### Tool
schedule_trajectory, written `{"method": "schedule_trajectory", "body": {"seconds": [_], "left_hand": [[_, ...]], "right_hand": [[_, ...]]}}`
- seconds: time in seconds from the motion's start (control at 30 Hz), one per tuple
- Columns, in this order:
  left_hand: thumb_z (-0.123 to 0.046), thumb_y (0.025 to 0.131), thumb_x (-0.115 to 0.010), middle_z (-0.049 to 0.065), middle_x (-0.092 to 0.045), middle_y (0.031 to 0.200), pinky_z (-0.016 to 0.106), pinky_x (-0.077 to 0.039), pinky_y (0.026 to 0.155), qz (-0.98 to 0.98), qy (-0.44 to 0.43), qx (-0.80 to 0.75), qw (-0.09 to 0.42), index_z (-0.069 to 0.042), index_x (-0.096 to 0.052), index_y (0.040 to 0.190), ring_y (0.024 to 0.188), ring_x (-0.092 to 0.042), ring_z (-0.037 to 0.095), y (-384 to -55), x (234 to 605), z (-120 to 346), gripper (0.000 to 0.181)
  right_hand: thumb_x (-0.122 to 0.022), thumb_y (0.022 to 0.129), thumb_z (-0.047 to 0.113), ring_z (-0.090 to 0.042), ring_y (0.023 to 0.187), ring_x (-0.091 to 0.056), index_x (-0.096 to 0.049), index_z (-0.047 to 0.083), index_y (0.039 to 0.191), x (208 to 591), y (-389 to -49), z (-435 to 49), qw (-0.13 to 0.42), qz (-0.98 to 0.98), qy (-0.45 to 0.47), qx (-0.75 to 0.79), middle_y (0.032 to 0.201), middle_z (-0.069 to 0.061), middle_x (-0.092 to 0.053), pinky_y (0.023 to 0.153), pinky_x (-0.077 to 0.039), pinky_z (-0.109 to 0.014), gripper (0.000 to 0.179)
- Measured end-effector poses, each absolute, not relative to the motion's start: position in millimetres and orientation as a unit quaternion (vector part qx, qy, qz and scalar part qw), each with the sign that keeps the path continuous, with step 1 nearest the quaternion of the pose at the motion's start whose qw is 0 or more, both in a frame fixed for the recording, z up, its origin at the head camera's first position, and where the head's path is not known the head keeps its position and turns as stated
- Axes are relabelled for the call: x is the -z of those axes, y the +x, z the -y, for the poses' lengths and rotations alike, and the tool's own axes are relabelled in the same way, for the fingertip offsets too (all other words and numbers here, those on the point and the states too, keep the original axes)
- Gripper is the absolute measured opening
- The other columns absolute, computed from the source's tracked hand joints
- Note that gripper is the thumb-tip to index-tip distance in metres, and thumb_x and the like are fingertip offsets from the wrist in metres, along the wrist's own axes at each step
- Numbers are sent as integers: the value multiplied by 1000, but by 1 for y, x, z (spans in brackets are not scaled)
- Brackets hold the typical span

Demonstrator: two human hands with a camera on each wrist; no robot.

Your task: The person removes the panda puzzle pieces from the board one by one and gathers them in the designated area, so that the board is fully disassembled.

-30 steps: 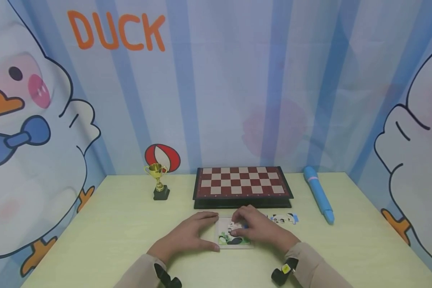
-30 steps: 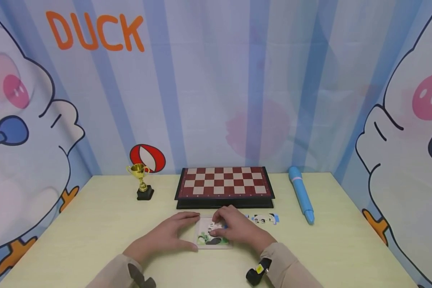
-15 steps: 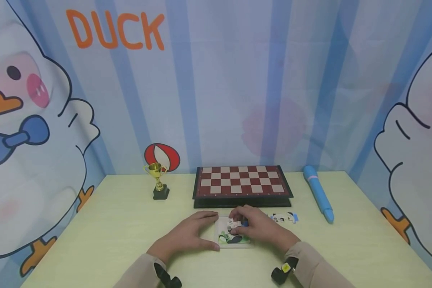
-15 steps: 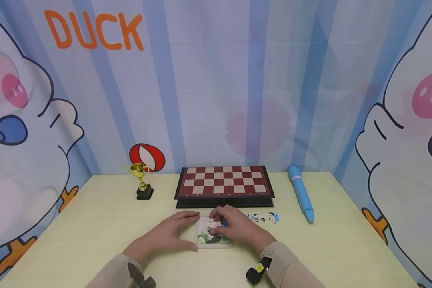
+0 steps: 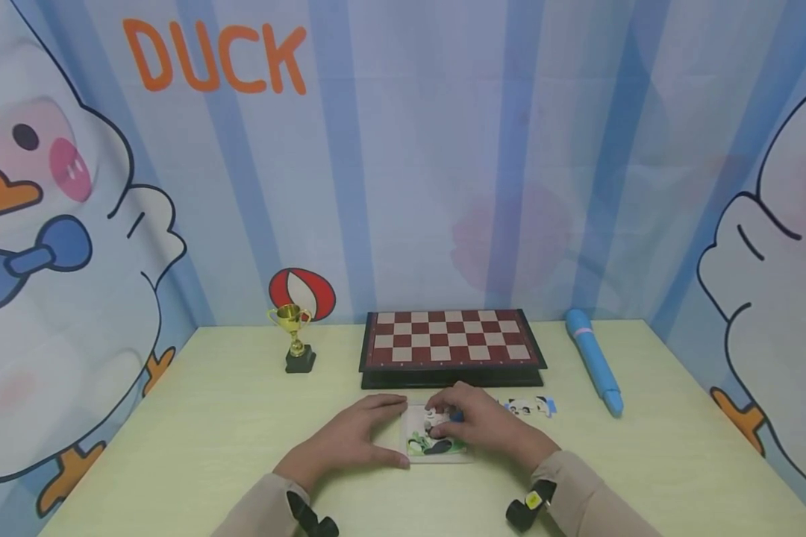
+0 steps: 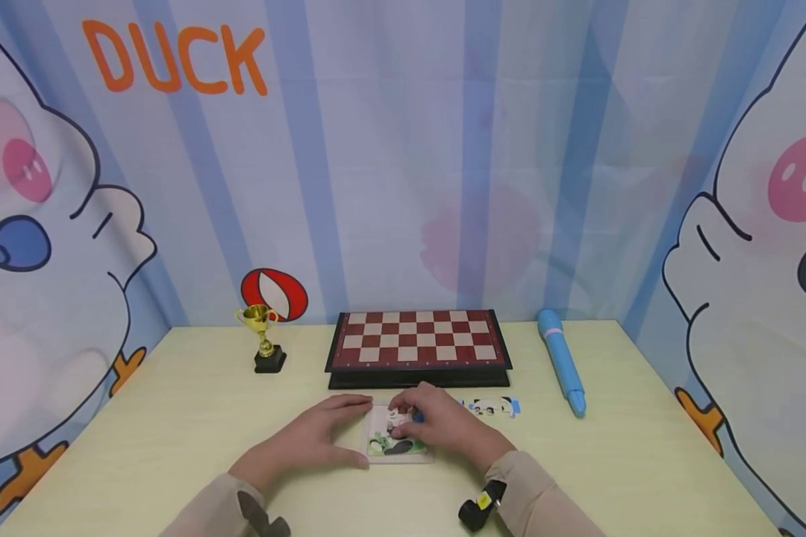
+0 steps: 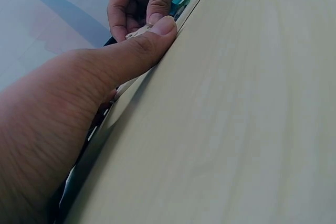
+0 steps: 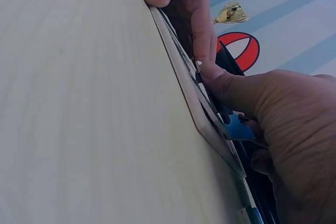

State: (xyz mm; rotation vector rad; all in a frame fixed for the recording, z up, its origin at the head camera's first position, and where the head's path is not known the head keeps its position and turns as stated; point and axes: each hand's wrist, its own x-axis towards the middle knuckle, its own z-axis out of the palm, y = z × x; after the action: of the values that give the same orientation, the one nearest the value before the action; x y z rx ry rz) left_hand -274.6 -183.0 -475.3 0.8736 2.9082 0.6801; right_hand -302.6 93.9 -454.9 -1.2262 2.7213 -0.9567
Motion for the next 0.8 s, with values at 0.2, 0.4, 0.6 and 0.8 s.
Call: {"method": "schedule_trajectory", "body": {"seconds": [0.2,0.4,0.6,0.8], "left_hand": [[-86,72,-62,-13,-39,156,45,-34,118,-935,280,-215,14,-28,-46,152,144,-35,15,-276,475,183,101],[-85,71,-64,-13,-39,155,46,-33,118,-935,275,-223,17,-28,-47,152,145,-35,16,-274,475,183,100],[-85,71,-64,-14,-39,155,46,-33,118,-935,275,-225,19,-29,-46,152,145,-35,16,-274,476,183,100],[-85,71,-64,-13,-39,155,46,-33,118,-935,274,-225,19,-28,-46,152,145,-35,16,-273,476,183,101]], "right_hand": [[-71,94,40,-10,89,-49,-71,21,123,458,-306,-94,-7,-869,-397,295,105,19,-66,75,-48,-27,35],[-71,95,34,-7,91,-57,-68,19,125,456,-302,-95,18,-862,-396,317,105,14,-64,79,-52,-31,34],[-71,95,30,-6,83,-58,-66,18,123,458,-303,-94,25,-851,-403,337,98,15,-64,74,-53,-28,31],[-71,96,28,-6,83,-61,-67,17,122,460,-304,-94,18,-832,-422,359,97,15,-66,74,-55,-28,29]]}}
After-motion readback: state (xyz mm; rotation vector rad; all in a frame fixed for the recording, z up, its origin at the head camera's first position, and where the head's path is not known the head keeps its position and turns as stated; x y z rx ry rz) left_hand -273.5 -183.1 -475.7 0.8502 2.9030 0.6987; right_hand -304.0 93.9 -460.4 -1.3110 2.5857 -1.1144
